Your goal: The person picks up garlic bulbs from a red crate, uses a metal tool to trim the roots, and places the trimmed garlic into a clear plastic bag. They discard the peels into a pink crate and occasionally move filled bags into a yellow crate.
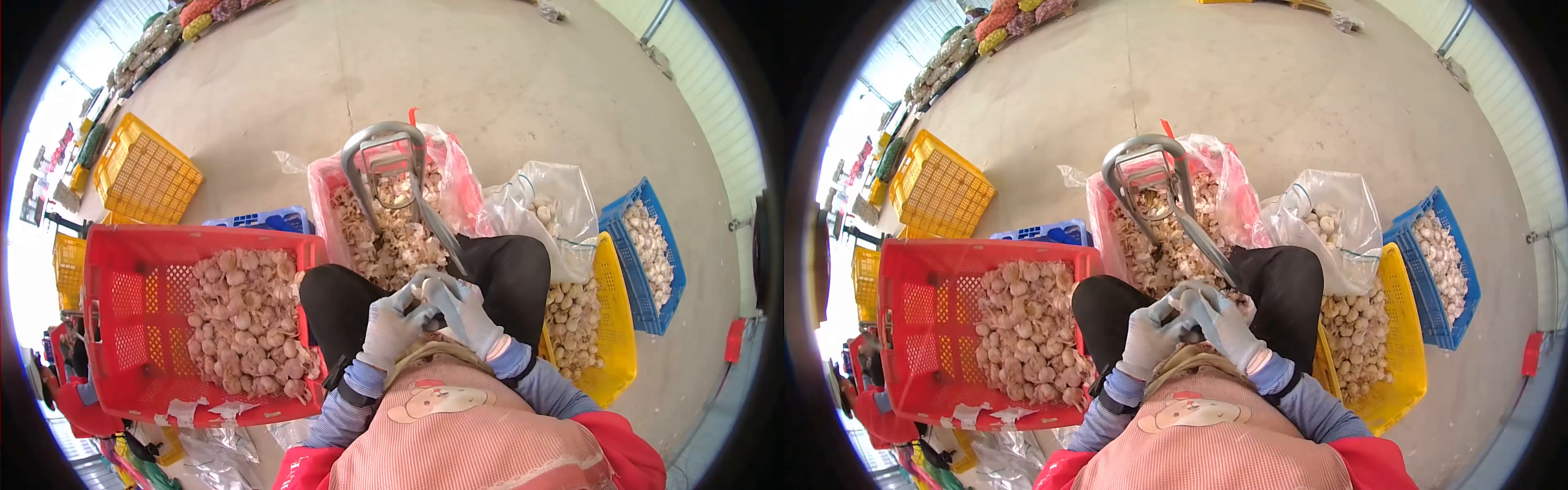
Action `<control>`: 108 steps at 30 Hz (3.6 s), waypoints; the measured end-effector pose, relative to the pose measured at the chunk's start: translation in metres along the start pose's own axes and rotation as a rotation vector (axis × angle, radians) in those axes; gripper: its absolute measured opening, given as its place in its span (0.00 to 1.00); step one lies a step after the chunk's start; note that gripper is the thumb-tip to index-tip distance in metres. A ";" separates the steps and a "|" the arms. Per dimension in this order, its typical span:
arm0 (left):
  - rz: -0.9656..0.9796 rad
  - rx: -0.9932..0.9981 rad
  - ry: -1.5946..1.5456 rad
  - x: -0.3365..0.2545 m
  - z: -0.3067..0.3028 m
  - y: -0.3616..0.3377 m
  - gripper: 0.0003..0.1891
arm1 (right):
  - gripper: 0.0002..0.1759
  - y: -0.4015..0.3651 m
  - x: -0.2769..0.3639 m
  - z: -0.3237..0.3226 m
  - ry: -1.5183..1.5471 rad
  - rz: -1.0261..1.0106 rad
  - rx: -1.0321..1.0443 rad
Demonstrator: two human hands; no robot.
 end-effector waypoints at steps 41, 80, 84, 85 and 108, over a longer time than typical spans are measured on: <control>0.029 -0.211 -0.477 -0.021 -0.036 0.083 0.33 | 0.26 0.061 0.023 -0.028 -0.728 -0.147 -0.007; 0.549 -0.256 0.481 0.036 -0.019 -0.010 0.13 | 0.25 0.040 -0.007 -0.252 0.435 -0.014 -0.859; 0.200 -0.326 0.332 0.030 -0.039 -0.034 0.08 | 0.22 0.024 0.043 -0.201 0.675 -0.023 -0.742; 0.260 -0.331 0.376 0.035 -0.041 -0.032 0.08 | 0.27 0.026 0.038 -0.199 0.834 0.044 -0.649; 0.287 -0.242 0.196 -0.012 -0.021 -0.044 0.05 | 0.35 0.008 0.065 -0.138 0.660 0.066 -0.381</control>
Point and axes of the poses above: each hand's wrist, its own y-axis towards the middle knuckle, its own z-axis out of the palm, x = y × z, the point moved 2 cm from there along y, towards the middle knuckle, and after that the axes turned 10 degrees about -z, right-handed, at the moved point
